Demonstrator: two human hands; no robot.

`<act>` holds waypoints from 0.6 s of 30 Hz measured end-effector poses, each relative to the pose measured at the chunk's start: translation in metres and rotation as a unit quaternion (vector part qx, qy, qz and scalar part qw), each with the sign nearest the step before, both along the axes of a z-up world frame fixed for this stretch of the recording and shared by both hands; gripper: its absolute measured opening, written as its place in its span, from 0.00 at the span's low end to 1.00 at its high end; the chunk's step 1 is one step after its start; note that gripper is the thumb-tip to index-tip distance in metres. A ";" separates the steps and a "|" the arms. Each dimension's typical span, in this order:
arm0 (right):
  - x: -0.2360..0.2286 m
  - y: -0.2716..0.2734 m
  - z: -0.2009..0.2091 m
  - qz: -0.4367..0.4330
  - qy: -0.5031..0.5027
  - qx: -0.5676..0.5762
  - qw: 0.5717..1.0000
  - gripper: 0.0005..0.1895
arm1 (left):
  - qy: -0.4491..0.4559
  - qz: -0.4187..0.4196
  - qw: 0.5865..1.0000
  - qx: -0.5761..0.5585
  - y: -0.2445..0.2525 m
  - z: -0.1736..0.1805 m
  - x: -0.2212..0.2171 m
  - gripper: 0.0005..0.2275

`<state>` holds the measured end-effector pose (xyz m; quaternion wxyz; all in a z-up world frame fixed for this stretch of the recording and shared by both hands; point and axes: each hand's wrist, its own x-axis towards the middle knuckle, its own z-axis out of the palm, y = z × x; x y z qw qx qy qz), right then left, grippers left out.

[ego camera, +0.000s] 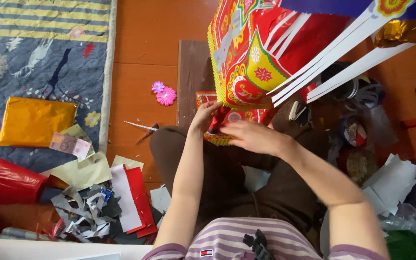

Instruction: Decorating a large red paper horse with yellow and red patterned paper panels

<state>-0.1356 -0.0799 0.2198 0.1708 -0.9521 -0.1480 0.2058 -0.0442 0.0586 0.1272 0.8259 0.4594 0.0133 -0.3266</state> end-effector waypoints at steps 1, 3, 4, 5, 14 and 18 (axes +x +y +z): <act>0.002 0.007 -0.008 0.149 -0.196 -0.021 0.969 0.21 | -0.006 -0.004 1.000 0.005 -0.002 -0.005 0.001 0.07; 0.028 0.010 0.004 0.146 -0.323 -0.105 0.929 0.23 | -0.010 -0.009 1.000 0.015 -0.015 -0.093 0.020 0.07; 0.042 0.012 0.010 0.141 -0.442 -0.191 0.865 0.25 | -0.015 -0.012 1.000 0.022 -0.020 -0.138 0.030 0.08; 0.050 0.010 0.011 0.139 -0.441 -0.190 0.866 0.25 | -0.014 -0.014 1.000 0.024 -0.012 -0.096 0.019 0.08; 0.051 0.035 -0.050 0.116 -0.104 -0.536 0.830 0.43 | -0.015 -0.006 1.000 -0.020 -0.013 -0.086 0.021 0.07; 0.021 0.010 -0.117 0.115 -0.308 -0.351 0.877 0.30 | -0.049 -0.003 0.999 0.011 -0.014 -0.098 0.019 0.05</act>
